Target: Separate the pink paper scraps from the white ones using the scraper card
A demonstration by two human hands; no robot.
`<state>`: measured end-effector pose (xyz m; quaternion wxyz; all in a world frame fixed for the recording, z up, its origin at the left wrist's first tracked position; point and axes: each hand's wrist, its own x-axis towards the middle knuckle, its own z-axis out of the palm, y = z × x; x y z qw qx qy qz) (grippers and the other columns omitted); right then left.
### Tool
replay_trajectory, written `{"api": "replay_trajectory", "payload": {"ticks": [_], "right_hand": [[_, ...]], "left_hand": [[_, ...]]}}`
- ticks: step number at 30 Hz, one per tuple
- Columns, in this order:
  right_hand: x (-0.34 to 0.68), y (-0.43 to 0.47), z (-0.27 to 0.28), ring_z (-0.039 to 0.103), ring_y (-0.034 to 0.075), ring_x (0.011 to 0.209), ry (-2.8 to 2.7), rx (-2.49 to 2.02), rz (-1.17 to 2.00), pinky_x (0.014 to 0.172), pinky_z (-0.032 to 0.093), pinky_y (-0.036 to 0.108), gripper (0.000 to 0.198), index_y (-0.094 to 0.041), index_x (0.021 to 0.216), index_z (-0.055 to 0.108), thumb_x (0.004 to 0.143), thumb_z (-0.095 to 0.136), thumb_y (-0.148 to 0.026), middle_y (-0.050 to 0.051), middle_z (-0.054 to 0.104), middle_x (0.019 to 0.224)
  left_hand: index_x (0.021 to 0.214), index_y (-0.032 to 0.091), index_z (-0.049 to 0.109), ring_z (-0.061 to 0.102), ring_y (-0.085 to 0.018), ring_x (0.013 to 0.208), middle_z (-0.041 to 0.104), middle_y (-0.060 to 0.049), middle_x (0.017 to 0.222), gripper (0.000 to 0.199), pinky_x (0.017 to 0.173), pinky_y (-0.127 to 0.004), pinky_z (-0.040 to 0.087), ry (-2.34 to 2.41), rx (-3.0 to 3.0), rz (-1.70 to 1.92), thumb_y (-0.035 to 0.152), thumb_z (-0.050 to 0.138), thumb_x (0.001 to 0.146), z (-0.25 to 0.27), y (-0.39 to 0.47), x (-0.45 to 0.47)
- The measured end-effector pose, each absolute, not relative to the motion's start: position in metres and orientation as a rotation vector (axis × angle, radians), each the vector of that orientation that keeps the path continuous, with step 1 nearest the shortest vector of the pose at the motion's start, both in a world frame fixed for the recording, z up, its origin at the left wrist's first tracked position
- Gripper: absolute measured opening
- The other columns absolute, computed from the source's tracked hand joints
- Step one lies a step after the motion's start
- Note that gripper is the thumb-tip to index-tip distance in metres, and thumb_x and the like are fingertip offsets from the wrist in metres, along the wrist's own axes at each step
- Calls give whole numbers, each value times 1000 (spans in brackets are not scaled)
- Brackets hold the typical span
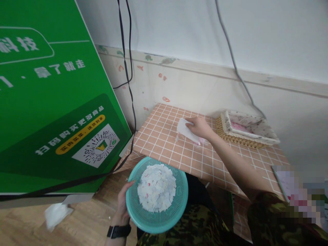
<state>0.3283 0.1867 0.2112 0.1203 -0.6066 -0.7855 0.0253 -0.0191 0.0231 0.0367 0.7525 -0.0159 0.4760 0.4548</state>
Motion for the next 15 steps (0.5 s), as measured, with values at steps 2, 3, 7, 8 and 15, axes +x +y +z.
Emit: {"api": "replay_trajectory", "payload": {"ticks": [2,3,7,8,15], "right_hand": [[329,186,211,65,22,81,-2279,-1848,-3,69,39,27,34,-18,109,66,85,42,-22,9,72,92],[328,185,211,64,22,80,-2283,-1869,-27,68,38,28,33,-18,107,67,85,42,-22,9,72,90],[319,176,208,64,21,76,-2335,-1840,-37,65,36,27,31,-17,101,67,86,40,-22,9,71,87],[316,173,207,64,20,75,-2350,-1829,-33,65,35,27,31,-17,99,67,87,39,-22,9,71,85],[300,163,210,63,18,75,-2388,-1666,70,69,37,26,34,-20,113,62,88,38,-22,7,71,90]], "left_hand": [[74,10,70,68,-23,56,74,-9,64,12,62,-37,56,1046,-32,1005,16,61,72,38,23,-19],[74,10,70,68,-23,57,74,-10,65,12,62,-37,57,1049,-30,1010,16,61,72,38,23,-18],[78,10,71,69,-25,61,74,-10,68,14,64,-39,57,1053,-27,1011,16,60,73,39,23,-18],[78,10,71,70,-26,62,74,-11,68,14,65,-39,56,1048,-28,1006,17,60,73,39,23,-18],[80,10,71,69,-24,59,74,-9,66,15,64,-37,56,1009,-37,979,19,62,73,37,22,-20]]}}
